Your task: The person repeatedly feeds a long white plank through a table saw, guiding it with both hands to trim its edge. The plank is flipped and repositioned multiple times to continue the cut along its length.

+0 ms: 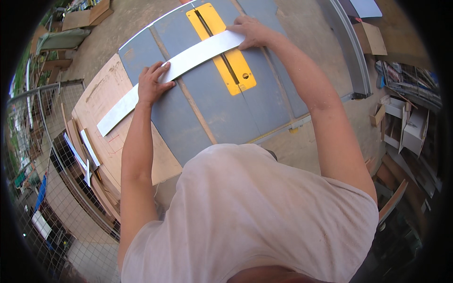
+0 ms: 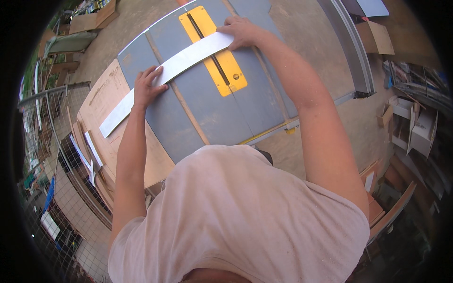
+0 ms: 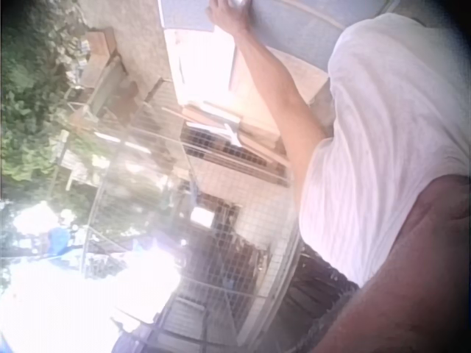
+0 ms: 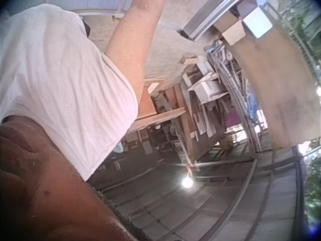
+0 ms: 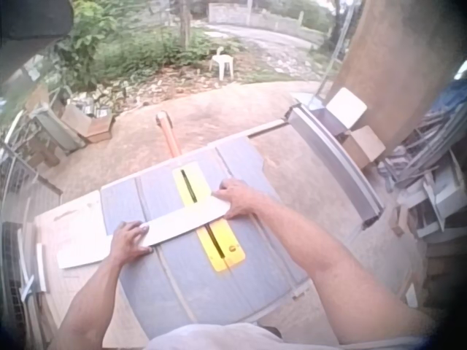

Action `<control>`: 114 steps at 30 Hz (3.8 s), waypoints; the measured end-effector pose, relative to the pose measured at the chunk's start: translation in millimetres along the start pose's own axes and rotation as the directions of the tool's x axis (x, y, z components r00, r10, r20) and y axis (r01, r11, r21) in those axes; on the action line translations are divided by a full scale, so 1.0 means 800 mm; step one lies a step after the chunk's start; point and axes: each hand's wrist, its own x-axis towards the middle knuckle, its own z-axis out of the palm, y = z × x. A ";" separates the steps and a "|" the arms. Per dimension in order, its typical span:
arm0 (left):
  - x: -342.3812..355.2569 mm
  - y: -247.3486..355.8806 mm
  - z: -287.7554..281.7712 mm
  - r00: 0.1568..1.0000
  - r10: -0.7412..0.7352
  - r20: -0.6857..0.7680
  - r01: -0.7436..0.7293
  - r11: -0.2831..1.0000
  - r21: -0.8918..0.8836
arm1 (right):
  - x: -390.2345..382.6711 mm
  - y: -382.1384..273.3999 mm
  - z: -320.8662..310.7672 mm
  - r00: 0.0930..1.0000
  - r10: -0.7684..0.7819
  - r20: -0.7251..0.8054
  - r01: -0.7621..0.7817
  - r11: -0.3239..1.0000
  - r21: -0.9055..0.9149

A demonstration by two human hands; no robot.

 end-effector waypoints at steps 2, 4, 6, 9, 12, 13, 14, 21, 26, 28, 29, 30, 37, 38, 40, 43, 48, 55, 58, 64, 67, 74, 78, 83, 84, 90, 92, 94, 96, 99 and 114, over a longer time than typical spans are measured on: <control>0.004 -0.001 -0.002 1.000 0.003 -0.002 -0.003 1.000 -0.008 | 0.009 0.006 0.003 1.000 -0.010 -0.004 0.010 1.000 -0.008; 0.007 -0.005 -0.001 1.000 0.007 -0.004 -0.007 1.000 -0.007 | 0.014 0.009 0.005 1.000 -0.012 -0.007 0.012 1.000 -0.012; 0.008 -0.010 0.000 1.000 0.012 -0.006 -0.012 1.000 0.003 | 0.016 0.008 0.006 1.000 -0.008 -0.012 0.007 1.000 -0.012; 0.010 -0.009 0.000 1.000 0.011 -0.009 -0.010 1.000 0.010 | 0.017 0.006 0.005 1.000 0.013 -0.016 -0.013 1.000 -0.012; 0.014 -0.012 0.000 1.000 -0.005 0.002 0.005 1.000 0.023 | 0.022 0.008 0.007 1.000 0.013 -0.018 -0.014 1.000 -0.020; 0.015 -0.013 0.000 1.000 -0.003 0.003 0.003 1.000 0.021 | 0.023 0.009 0.006 1.000 0.003 -0.017 -0.003 1.000 -0.017; 0.016 -0.015 0.000 1.000 -0.001 0.003 0.001 1.000 0.020 | 0.025 0.010 0.004 1.000 -0.007 -0.016 0.007 1.000 -0.013; 0.023 -0.018 -0.002 1.000 -0.024 0.005 0.024 1.000 0.017 | 0.034 0.011 0.000 1.000 -0.013 -0.025 0.013 1.000 -0.016; 0.033 -0.022 -0.007 1.000 -0.009 0.001 0.009 1.000 0.015 | 0.049 0.015 0.000 1.000 0.006 -0.027 -0.006 1.000 -0.022; 0.037 -0.024 -0.008 1.000 -0.013 0.004 0.013 1.000 0.018 | 0.056 0.017 0.000 1.000 0.001 -0.027 -0.002 1.000 -0.023; 0.039 -0.026 -0.008 1.000 -0.017 0.005 0.017 1.000 0.015 | 0.059 0.018 -0.001 1.000 -0.007 -0.025 0.006 1.000 -0.025; 0.042 -0.027 -0.009 1.000 -0.021 0.006 0.021 1.000 0.013 | 0.063 0.019 -0.002 1.000 -0.014 -0.024 0.014 1.000 -0.027; 0.063 -0.046 -0.013 1.000 -0.005 0.006 0.005 1.000 0.015 | 0.090 0.028 -0.005 0.997 -0.041 -0.060 0.038 0.998 -0.047; 0.066 -0.049 -0.015 1.000 -0.008 0.008 0.008 1.000 0.020 | 0.094 0.029 -0.001 0.992 -0.064 -0.108 0.057 0.996 -0.063; 0.071 -0.055 -0.015 1.000 -0.018 0.010 0.018 0.999 0.032 | 0.111 0.039 0.002 0.987 -0.121 -0.107 0.117 0.992 -0.049; 0.086 -0.060 -0.019 1.000 -0.016 0.017 0.016 0.999 0.036 | 0.140 0.064 -0.007 0.984 -0.177 -0.019 0.178 0.984 0.017; 0.110 -0.052 -0.046 0.990 -0.082 0.111 0.100 0.981 -0.168 | 0.148 0.075 -0.037 0.978 -0.197 0.065 0.188 0.975 0.120; 0.052 -0.001 -0.085 0.888 -0.143 0.437 0.371 0.784 -0.497 | 0.026 0.007 -0.106 0.956 -0.031 0.292 -0.015 0.988 0.153; 0.012 0.030 -0.075 0.909 -0.098 0.404 0.319 0.789 -0.526 | -0.026 0.006 -0.093 0.942 -0.025 0.336 -0.054 0.973 0.226; -0.062 0.087 -0.046 0.954 -0.073 0.291 0.177 0.921 -0.348 | -0.121 -0.010 -0.045 0.982 -0.008 0.188 -0.012 0.995 0.104; -0.096 0.087 -0.017 0.987 -0.012 0.158 0.040 0.984 -0.173 | -0.149 -0.032 -0.036 0.992 0.000 0.125 -0.004 0.999 0.034; -0.117 0.075 0.028 0.994 0.108 0.028 -0.108 0.994 0.006 | -0.152 -0.027 0.020 0.999 -0.035 0.032 0.035 0.999 -0.009; -0.120 0.079 0.028 0.998 0.057 0.018 -0.058 0.997 0.056 | -0.143 -0.022 0.031 0.998 -0.020 0.054 0.020 1.000 0.000; -0.126 0.071 0.025 0.996 0.079 0.029 -0.080 0.995 0.052 | -0.139 -0.022 0.025 0.997 -0.019 0.071 0.019 1.000 0.008; -0.124 0.068 0.024 0.996 0.085 0.038 -0.087 0.996 0.028 | -0.136 -0.020 0.026 0.998 -0.032 0.061 0.031 0.999 0.007; -0.119 0.060 0.028 0.995 0.100 0.016 -0.101 0.994 0.034 | -0.126 -0.018 0.022 0.996 -0.025 0.082 0.023 1.000 0.015; -0.117 0.059 0.028 0.995 0.101 0.016 -0.101 0.995 0.026 | -0.124 -0.014 0.022 0.996 -0.060 0.064 0.059 0.998 0.021; -0.115 0.058 0.027 0.995 0.103 0.016 -0.103 0.995 0.014 | -0.123 -0.012 0.022 0.995 -0.074 0.061 0.073 0.997 0.018; -0.115 0.057 0.026 0.994 0.107 0.017 -0.107 0.994 -0.001 | -0.123 -0.012 0.021 0.995 -0.067 0.073 0.067 0.998 0.006; -0.112 0.057 0.023 0.995 0.097 0.036 -0.097 0.995 0.000 | -0.121 -0.010 0.022 0.994 -0.086 0.073 0.085 0.996 0.019; -0.102 0.050 0.016 0.992 0.110 0.061 -0.109 0.994 -0.024 | -0.114 -0.004 0.030 0.991 -0.134 0.013 0.134 0.989 0.056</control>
